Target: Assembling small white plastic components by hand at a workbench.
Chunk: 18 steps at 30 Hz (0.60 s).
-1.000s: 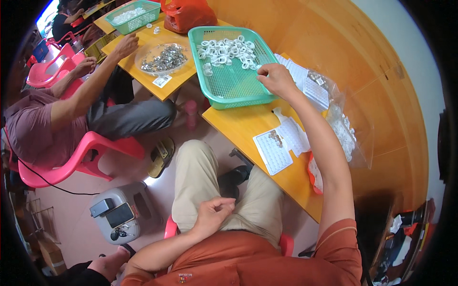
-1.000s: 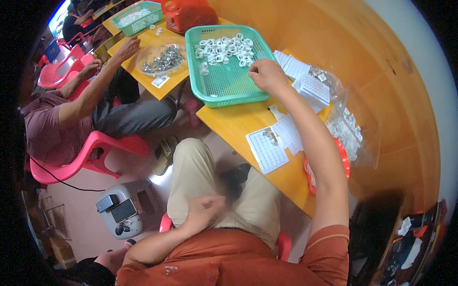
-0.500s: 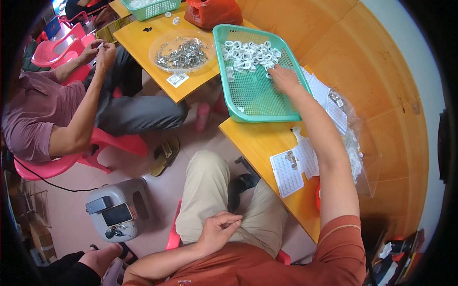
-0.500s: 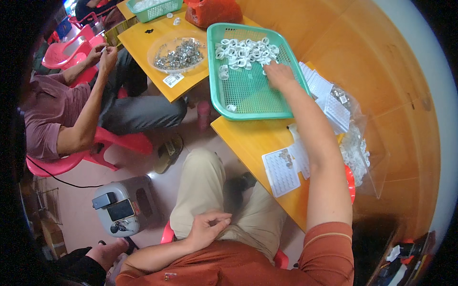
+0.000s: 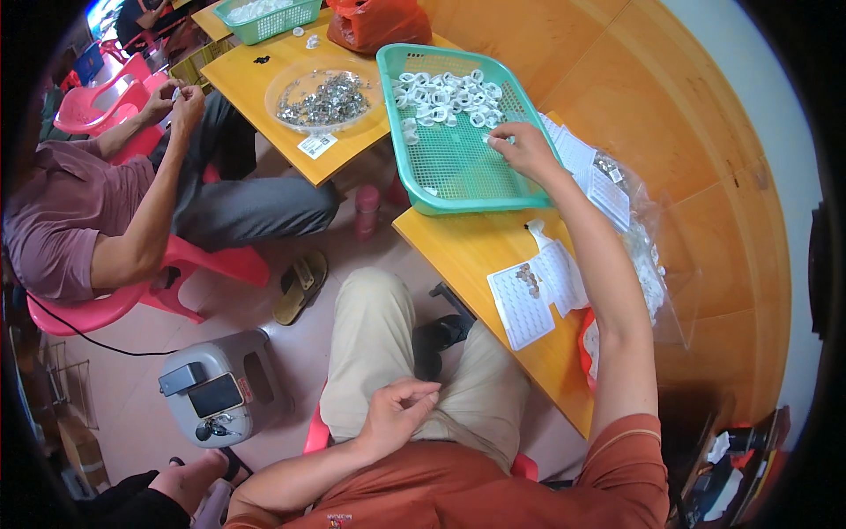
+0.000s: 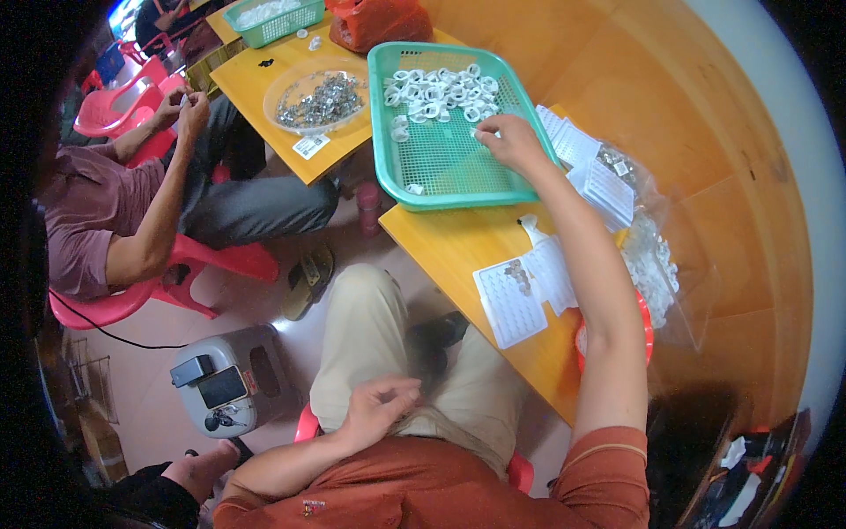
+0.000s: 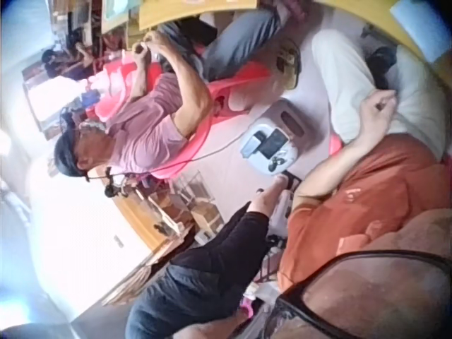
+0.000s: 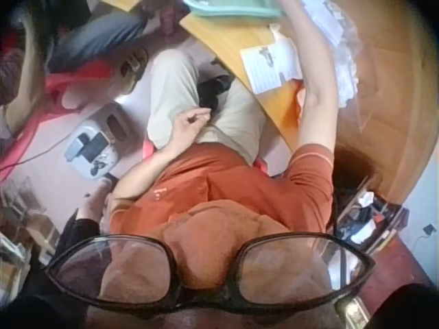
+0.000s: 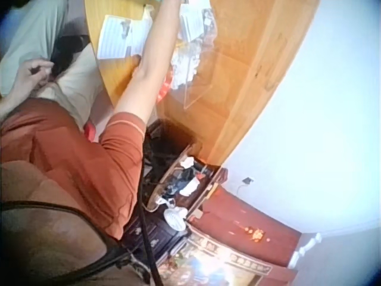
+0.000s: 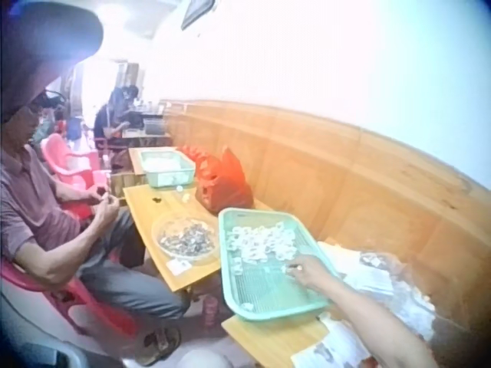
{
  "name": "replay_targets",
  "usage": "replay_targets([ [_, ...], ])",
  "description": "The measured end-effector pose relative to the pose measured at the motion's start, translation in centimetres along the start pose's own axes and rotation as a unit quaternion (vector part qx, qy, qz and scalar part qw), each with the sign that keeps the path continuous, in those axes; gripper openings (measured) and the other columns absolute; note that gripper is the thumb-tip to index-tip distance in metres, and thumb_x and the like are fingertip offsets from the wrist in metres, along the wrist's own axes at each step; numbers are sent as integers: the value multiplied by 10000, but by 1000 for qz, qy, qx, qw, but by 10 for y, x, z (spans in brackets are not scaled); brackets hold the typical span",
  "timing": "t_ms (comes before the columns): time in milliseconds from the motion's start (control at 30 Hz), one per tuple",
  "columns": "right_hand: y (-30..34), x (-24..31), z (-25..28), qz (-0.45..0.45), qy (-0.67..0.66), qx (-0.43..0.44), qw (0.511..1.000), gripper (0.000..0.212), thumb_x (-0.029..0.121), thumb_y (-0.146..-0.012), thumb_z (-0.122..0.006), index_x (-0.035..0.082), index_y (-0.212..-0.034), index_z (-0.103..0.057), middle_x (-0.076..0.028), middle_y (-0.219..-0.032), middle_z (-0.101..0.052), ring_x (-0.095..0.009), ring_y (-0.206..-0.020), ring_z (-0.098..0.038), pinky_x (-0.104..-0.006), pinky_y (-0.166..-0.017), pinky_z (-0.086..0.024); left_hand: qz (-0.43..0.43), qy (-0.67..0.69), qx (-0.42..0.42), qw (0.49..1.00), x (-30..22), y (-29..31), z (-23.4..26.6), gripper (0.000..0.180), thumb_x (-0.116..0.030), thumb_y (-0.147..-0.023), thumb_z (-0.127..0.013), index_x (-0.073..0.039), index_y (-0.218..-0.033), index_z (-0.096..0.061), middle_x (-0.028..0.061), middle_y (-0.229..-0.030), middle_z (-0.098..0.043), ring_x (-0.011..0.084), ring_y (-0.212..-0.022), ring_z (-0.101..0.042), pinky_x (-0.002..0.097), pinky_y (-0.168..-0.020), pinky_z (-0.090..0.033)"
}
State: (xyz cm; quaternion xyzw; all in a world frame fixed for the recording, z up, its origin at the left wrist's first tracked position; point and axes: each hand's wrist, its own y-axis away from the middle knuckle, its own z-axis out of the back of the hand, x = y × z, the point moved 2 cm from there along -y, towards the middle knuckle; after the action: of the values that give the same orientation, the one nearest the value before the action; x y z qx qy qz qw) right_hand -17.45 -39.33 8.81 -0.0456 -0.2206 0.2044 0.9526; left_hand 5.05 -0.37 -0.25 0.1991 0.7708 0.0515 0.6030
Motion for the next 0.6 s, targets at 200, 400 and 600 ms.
replay_targets([
  [200,75,54,39,-137,-353,-30,925,189,160,-923,-640,-8,-1009,-655,-44,-810,-650,-105,-717,-648,-234,-625,-561,19,40,-12,999,6,8,1,168,-61,-896,-660,2,-1049,-691,43,-885,-621,86,-758,-592,219,-677,-479],
  [400,177,103,40,-64,-396,-43,915,132,59,-850,-707,-31,-942,-678,-60,-902,-676,-93,-773,-625,-226,-643,-542,-2,10,-25,1000,-8,9,0,193,-84,-908,-647,36,-1058,-669,43,-846,-633,91,-748,-607,231,-675,-488],
  [600,258,154,-1,35,-273,-2,961,171,-13,-767,-725,-31,-902,-620,-110,-1015,-612,-145,-833,-642,-253,-695,-552,32,140,-55,988,-5,0,1,328,-121,-921,-639,62,-1189,-587,100,-971,-663,137,-825,-643,262,-728,-543],
])
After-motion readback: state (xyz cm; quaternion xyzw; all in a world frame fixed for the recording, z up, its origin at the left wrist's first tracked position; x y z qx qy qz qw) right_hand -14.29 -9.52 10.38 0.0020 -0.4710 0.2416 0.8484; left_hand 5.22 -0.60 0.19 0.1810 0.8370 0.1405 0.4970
